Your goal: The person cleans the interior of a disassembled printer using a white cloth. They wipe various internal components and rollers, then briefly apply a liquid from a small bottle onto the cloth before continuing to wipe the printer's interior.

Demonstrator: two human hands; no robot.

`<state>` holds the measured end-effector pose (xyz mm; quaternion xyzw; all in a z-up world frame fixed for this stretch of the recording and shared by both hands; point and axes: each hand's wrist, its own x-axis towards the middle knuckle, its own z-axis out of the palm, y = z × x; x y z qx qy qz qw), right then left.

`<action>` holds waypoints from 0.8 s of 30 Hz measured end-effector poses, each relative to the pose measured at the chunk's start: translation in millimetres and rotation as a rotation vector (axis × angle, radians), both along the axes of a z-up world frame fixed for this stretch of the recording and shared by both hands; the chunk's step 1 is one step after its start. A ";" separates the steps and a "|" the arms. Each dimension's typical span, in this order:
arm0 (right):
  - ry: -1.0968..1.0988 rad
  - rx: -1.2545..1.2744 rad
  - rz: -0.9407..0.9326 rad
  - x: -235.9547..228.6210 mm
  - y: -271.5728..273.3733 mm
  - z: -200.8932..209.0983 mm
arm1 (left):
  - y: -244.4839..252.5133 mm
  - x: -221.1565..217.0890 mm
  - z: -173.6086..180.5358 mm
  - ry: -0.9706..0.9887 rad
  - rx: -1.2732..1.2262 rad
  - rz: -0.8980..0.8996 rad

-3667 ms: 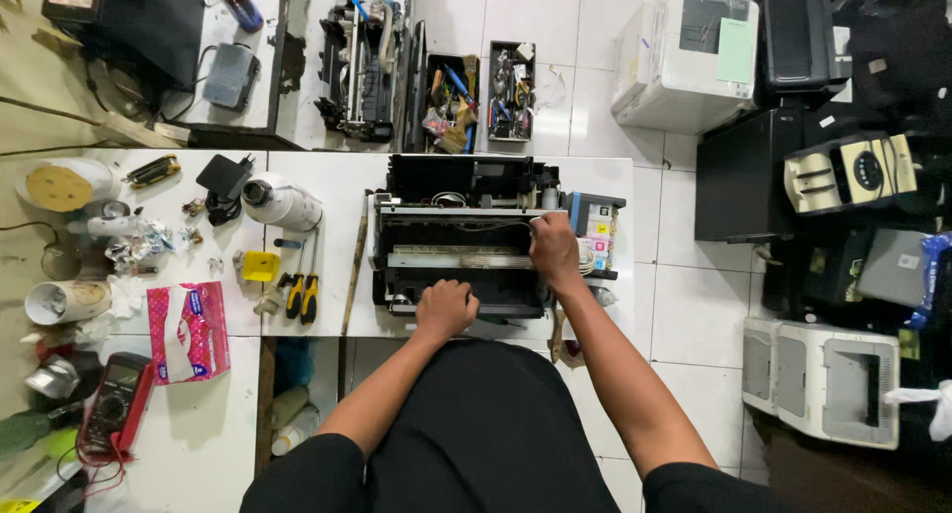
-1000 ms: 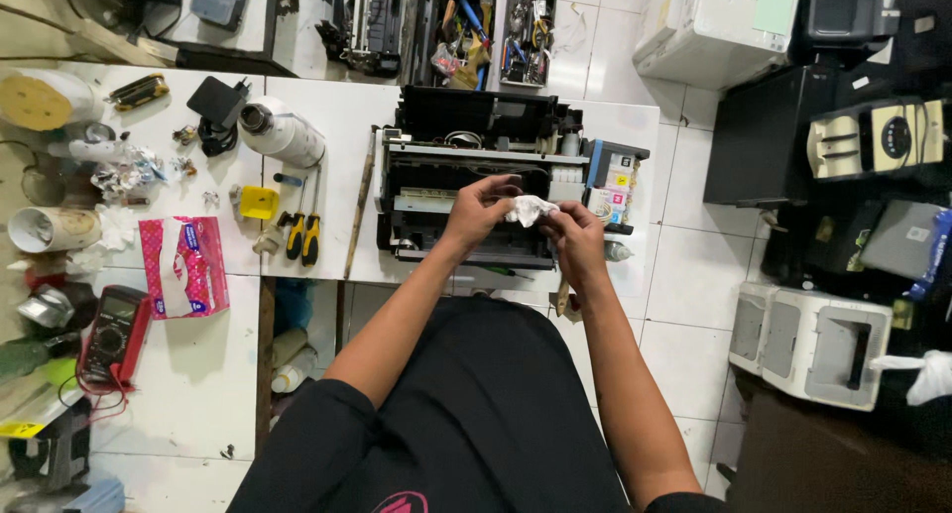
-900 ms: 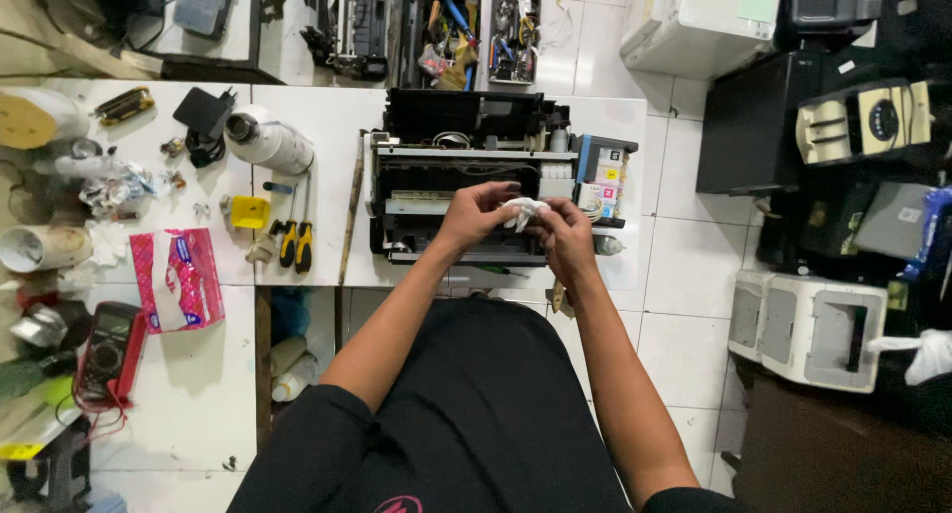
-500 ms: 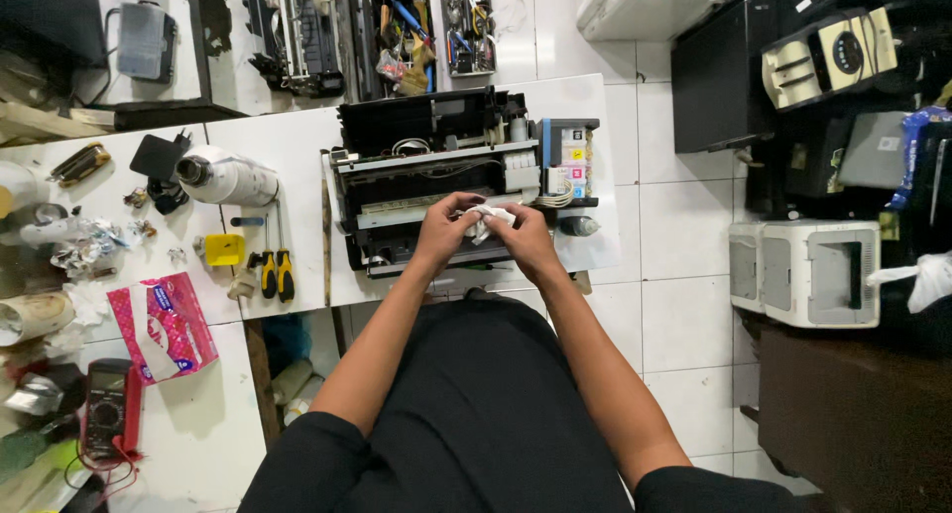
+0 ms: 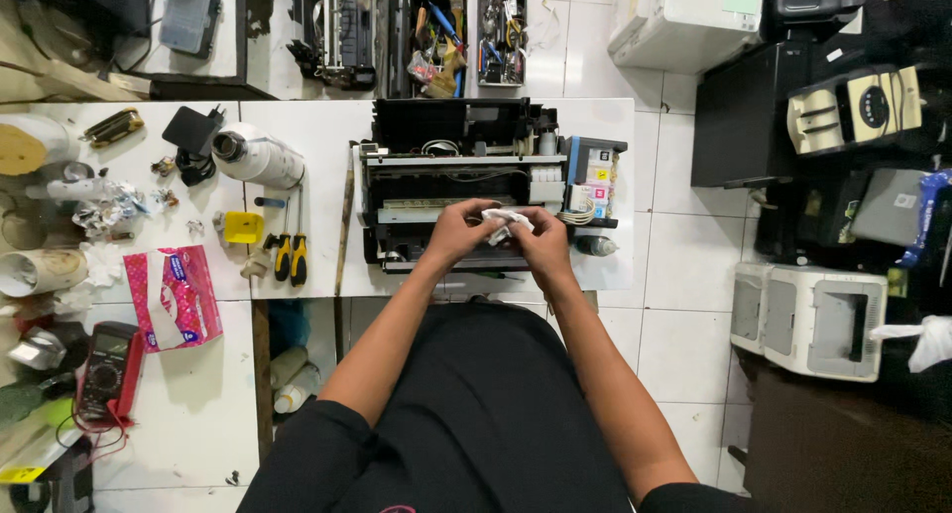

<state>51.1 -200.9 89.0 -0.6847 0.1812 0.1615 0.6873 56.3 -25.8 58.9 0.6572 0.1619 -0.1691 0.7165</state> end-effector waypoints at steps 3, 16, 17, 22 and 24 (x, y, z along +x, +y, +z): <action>0.022 0.001 0.000 2.5 -12.5 -27.3 | 3.2 -7.7 -44.8 -0.018 0.205 -0.043; 0.057 0.015 -0.035 -2.9 -3.5 -17.4 | 3.2 -5.2 -33.3 0.037 -0.055 0.128; 0.080 0.020 0.014 -2.7 -4.1 -8.9 | 4.6 -5.0 -39.4 0.035 -0.030 0.140; 0.137 0.017 0.095 -4.0 -11.0 -26.9 | 4.8 -7.6 -19.5 0.024 -0.079 0.179; 0.118 0.034 0.123 -6.4 -7.2 -10.1 | 2.8 -12.9 0.1 -0.004 -0.037 0.162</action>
